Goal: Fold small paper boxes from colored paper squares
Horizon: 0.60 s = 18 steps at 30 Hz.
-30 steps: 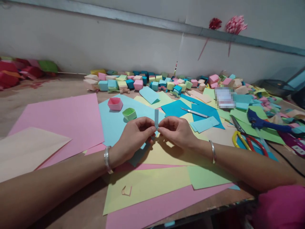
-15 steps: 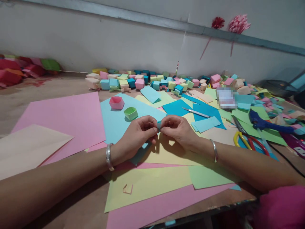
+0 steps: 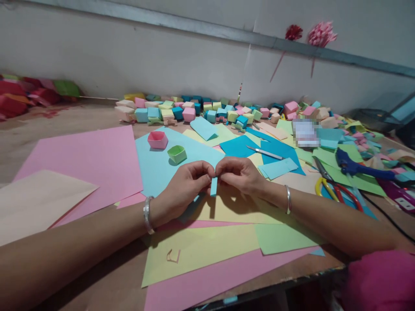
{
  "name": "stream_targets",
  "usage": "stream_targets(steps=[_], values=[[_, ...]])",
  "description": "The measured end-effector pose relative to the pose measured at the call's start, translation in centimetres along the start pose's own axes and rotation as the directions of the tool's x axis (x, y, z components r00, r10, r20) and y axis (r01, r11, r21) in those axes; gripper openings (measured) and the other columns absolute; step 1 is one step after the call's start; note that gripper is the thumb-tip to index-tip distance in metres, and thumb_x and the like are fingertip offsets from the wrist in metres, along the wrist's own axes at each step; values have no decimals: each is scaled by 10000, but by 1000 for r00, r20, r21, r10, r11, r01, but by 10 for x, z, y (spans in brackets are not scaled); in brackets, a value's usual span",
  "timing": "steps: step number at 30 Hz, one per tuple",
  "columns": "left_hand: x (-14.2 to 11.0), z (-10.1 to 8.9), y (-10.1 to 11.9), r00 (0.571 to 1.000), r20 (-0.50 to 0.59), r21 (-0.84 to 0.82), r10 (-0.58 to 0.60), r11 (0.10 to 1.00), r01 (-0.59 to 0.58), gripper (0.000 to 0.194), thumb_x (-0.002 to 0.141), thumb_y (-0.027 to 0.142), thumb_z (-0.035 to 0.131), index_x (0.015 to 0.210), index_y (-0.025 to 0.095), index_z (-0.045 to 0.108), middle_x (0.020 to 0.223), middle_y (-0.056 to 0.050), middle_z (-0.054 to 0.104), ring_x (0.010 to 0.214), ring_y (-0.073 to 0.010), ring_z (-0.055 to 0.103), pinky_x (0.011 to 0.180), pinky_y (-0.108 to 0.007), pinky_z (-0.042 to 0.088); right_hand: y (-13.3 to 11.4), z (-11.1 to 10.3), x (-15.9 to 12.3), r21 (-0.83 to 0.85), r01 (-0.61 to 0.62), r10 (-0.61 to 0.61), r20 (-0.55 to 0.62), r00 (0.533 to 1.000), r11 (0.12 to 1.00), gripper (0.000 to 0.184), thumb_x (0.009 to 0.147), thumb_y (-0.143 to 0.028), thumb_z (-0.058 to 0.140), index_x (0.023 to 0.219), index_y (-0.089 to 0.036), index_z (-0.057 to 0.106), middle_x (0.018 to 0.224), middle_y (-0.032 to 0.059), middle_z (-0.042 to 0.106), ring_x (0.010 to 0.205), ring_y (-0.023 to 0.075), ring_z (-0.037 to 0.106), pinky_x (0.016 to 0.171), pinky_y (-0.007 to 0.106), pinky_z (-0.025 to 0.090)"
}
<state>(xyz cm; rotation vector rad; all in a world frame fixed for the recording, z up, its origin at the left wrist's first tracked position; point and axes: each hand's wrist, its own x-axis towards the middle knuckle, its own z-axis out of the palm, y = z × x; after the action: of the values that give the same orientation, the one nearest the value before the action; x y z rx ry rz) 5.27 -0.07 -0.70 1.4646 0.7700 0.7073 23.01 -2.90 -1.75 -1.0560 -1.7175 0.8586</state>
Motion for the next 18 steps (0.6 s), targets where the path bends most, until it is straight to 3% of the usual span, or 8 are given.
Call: stream_targets(steps=[3, 8, 10, 18], values=[[1, 0, 1, 998, -47, 126, 47, 991, -41, 49, 778, 145, 555, 742, 154, 586, 554, 47, 543, 480, -67, 486, 463, -173, 361, -2, 3, -1, 76, -95, 96, -7, 995, 993, 38, 742, -183, 586, 773, -176, 607, 715, -7, 613, 629, 102, 554, 576, 243, 463], [1, -2, -2, 987, -29, 248, 161, 957, -149, 60, 777, 152, 537, 744, 161, 586, 631, 14, 600, 574, -119, 584, 535, -227, 455, 5, 10, -2, 165, -162, 172, -47, 984, 973, 110, 711, -194, 638, 790, -177, 564, 724, -18, 597, 612, 100, 580, 553, 232, 481], [1, -3, -3, 983, -31, 216, 180, 962, -170, 10, 763, 159, 572, 758, 166, 567, 684, 11, 606, 612, -130, 609, 559, -243, 482, 8, 11, -3, 146, -148, 158, -58, 986, 978, 95, 731, -190, 618, 805, -182, 559, 723, -22, 595, 616, 104, 590, 553, 233, 486], [3, -2, -4, 960, -144, 184, 239, 960, -211, 192, 744, 220, 683, 777, 182, 498, 737, 15, 616, 632, -130, 615, 579, -269, 524, 14, 11, -6, -23, -13, 9, -166, 986, 1000, 165, 769, -183, 618, 933, -193, 599, 785, -1, 637, 700, 114, 593, 649, 257, 497]])
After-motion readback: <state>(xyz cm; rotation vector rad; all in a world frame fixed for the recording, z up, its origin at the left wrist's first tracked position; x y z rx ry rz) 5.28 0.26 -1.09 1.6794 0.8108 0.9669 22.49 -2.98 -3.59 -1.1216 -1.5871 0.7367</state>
